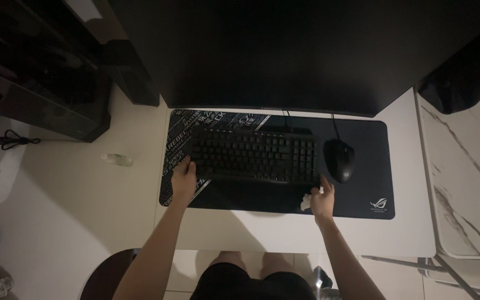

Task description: The person wipes a desk surface and keyboard with a tissue, then sweeps debris from the floor into a dustpan. They also reposition an office chair and handle a spray bottle.

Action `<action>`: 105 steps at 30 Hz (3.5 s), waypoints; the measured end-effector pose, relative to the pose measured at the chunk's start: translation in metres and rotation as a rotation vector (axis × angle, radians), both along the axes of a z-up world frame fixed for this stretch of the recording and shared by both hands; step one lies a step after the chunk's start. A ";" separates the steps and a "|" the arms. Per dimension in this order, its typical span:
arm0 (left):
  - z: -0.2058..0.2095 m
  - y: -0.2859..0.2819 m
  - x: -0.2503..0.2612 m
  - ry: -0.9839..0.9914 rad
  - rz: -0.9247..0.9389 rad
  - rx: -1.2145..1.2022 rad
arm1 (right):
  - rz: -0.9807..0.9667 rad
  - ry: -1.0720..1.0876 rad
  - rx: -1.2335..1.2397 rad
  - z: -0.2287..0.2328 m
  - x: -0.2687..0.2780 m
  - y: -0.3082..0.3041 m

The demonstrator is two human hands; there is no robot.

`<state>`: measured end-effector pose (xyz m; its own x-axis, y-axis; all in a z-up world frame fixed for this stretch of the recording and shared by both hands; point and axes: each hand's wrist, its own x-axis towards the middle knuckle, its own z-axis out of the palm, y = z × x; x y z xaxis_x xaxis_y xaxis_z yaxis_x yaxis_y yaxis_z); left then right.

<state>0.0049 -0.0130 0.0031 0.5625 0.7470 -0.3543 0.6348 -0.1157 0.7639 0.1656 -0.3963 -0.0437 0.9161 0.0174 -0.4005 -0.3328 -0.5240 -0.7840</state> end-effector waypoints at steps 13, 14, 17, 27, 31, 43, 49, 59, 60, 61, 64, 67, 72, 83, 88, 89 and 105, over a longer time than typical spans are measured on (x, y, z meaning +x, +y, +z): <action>-0.016 0.002 0.007 0.093 -0.066 0.277 | -0.278 -0.014 -0.136 0.063 0.017 -0.026; -0.018 -0.003 0.008 0.117 -0.098 0.389 | -0.185 -0.270 -0.311 0.065 0.024 -0.032; -0.021 -0.027 0.018 0.097 -0.194 0.702 | 0.059 -0.527 -0.615 0.058 0.047 -0.054; 0.026 -0.121 0.082 0.133 -0.627 0.617 | 0.143 -0.473 -0.529 0.009 0.058 -0.044; 0.045 -0.123 0.094 0.231 -0.534 0.498 | 0.198 -0.249 -0.586 0.023 0.067 -0.068; -0.032 -0.021 0.034 0.193 0.111 0.116 | -0.063 -0.228 -0.665 -0.059 0.132 -0.222; -0.017 -0.023 0.038 0.295 0.072 0.116 | -0.107 -0.237 -0.660 -0.062 0.141 -0.217; -0.021 -0.025 0.033 0.330 0.042 0.084 | -0.121 -0.291 -0.718 -0.057 0.150 -0.211; -0.022 -0.023 0.033 0.301 0.040 0.104 | -0.181 -0.228 -0.643 -0.056 0.151 -0.210; -0.022 -0.022 0.032 0.271 0.038 0.123 | -0.240 -0.165 -0.566 -0.054 0.150 -0.209; -0.016 -0.021 0.022 0.194 0.047 0.054 | -0.502 -0.072 -0.239 -0.043 0.146 -0.211; -0.011 -0.011 0.009 0.174 0.095 -0.029 | -0.767 -0.169 0.230 -0.030 0.136 -0.205; -0.041 0.013 -0.016 -0.020 0.029 0.225 | -0.908 0.155 0.809 -0.015 0.104 -0.179; 0.071 -0.091 -0.006 -0.055 -0.012 -0.835 | -0.255 0.508 0.957 0.100 -0.058 0.109; 0.060 -0.080 -0.026 -0.565 0.225 -1.137 | 0.725 0.136 0.280 0.133 -0.140 0.200; 0.049 -0.068 -0.028 -0.656 0.321 -1.095 | 0.920 0.030 0.131 0.137 -0.150 0.211; 0.009 -0.117 -0.051 -0.507 0.316 -0.811 | 0.629 0.045 0.494 0.093 -0.159 0.175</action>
